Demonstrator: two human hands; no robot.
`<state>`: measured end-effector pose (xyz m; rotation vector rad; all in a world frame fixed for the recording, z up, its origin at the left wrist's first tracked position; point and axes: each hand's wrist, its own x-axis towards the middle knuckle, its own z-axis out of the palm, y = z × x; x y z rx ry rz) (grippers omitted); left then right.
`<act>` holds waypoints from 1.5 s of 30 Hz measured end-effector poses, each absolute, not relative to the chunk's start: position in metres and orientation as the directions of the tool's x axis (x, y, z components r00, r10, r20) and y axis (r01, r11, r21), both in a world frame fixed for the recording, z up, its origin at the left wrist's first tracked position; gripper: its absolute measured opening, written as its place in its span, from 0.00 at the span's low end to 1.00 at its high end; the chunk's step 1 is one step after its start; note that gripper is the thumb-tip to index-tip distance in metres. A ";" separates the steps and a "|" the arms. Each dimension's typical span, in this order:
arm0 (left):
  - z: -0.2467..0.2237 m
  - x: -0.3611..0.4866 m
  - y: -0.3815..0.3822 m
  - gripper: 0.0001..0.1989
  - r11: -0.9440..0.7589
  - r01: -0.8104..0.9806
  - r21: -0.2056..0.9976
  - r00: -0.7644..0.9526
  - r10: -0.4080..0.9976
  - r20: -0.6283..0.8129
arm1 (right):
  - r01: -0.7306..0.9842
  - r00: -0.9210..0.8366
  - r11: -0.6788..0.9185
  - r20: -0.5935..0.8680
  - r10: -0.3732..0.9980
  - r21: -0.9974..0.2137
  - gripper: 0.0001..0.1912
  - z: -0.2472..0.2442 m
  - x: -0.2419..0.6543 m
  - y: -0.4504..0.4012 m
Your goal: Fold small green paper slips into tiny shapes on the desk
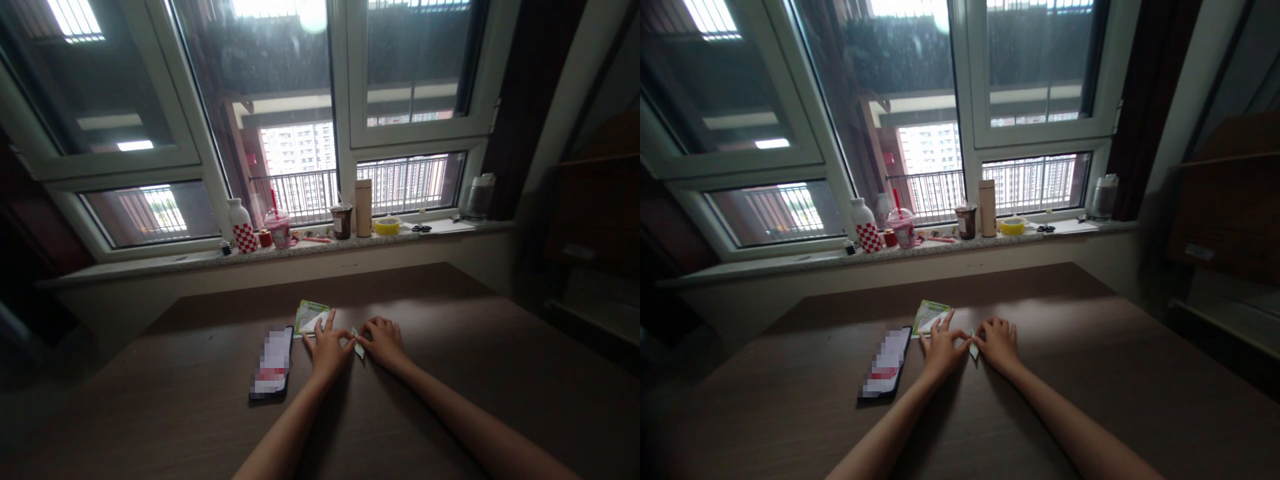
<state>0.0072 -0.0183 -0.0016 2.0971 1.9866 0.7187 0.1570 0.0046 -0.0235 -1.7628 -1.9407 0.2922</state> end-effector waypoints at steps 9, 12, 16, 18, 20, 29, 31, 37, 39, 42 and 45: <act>-0.001 0.005 -0.013 0.09 -0.055 0.899 0.434 -0.032 0.981 0.191 | 0.867 -0.054 0.174 0.258 0.965 -0.467 0.12 -0.029 0.160 0.005; 0.001 0.005 -0.013 0.09 -0.049 0.899 0.435 -0.033 0.983 0.179 | 0.858 -0.046 0.166 0.249 0.968 -0.487 0.11 -0.028 0.160 0.006; 0.003 0.006 -0.014 0.08 -0.072 0.900 0.429 -0.009 0.983 0.183 | 0.847 -0.024 0.148 0.241 0.970 -0.510 0.09 -0.024 0.159 0.005; 0.002 0.007 -0.013 0.08 -0.083 0.904 0.418 0.003 0.982 0.188 | 0.846 -0.012 0.136 0.235 0.972 -0.516 0.09 -0.022 0.158 0.005; 0.002 0.009 -0.013 0.08 -0.088 0.909 0.408 0.010 0.982 0.190 | 0.844 -0.010 0.131 0.229 0.973 -0.521 0.09 -0.020 0.158 0.004; 0.000 0.008 -0.010 0.17 -0.083 0.900 0.427 0.002 0.982 0.187 | 0.826 -0.006 0.130 0.222 0.975 -0.548 0.09 -0.020 0.160 0.005; -0.002 0.007 -0.010 0.21 -0.069 0.906 0.417 -0.013 0.982 0.190 | 0.824 -0.010 0.147 0.245 0.969 -0.547 0.10 -0.021 0.160 0.003; -0.004 0.006 -0.011 0.17 -0.086 0.928 0.364 0.014 0.980 0.197 | 0.817 -0.034 0.199 0.300 0.953 -0.542 0.12 -0.026 0.162 0.001; -0.004 0.007 -0.011 0.16 -0.094 0.921 0.379 0.019 0.980 0.197 | 0.813 -0.044 0.210 0.302 0.952 -0.543 0.12 -0.028 0.163 0.002; -0.005 0.007 -0.011 0.15 -0.100 0.905 0.414 0.022 0.982 0.189 | 0.802 -0.058 0.222 0.297 0.953 -0.554 0.12 -0.028 0.164 0.003; -0.007 0.007 -0.011 0.14 -0.104 0.898 0.428 0.008 0.975 0.221 | 0.787 -0.061 0.222 0.287 0.956 -0.575 0.12 -0.028 0.164 0.004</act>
